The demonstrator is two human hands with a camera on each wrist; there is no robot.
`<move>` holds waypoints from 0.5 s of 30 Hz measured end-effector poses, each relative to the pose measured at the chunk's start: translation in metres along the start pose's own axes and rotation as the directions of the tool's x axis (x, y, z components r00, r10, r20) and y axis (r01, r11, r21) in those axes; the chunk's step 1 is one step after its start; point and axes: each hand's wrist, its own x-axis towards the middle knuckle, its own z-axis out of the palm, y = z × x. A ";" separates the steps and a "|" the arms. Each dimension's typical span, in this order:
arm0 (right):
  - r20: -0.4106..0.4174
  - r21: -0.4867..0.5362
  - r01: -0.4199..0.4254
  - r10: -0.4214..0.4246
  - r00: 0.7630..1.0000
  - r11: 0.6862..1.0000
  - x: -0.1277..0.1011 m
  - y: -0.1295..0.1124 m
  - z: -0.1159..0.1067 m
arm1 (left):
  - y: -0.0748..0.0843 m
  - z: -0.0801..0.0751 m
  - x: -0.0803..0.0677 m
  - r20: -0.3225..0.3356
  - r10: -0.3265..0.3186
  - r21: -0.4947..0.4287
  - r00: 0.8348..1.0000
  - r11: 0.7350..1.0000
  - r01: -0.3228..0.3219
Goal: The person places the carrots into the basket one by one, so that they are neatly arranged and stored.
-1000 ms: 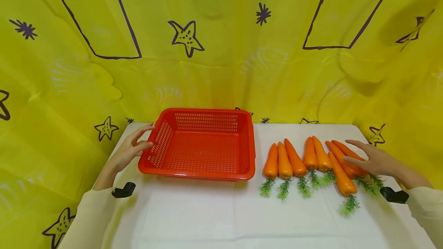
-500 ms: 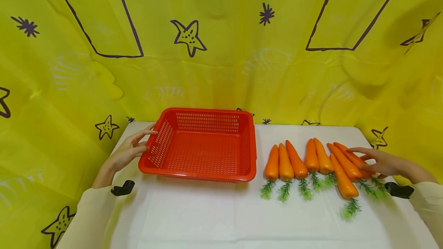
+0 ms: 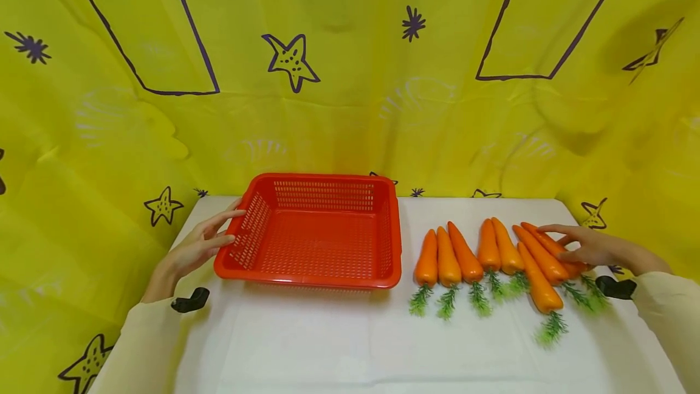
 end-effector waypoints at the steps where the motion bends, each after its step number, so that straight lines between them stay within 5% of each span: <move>1: 0.005 0.002 -0.005 0.005 1.000 1.000 0.001 -0.001 -0.001 | -0.001 -0.001 -0.002 0.004 -0.001 -0.010 1.000 1.000 0.001; 15: -0.063 -0.091 0.037 -0.043 0.997 0.995 0.012 -0.003 -0.001 | 0.002 -0.005 -0.005 0.008 -0.028 0.022 1.000 0.999 0.028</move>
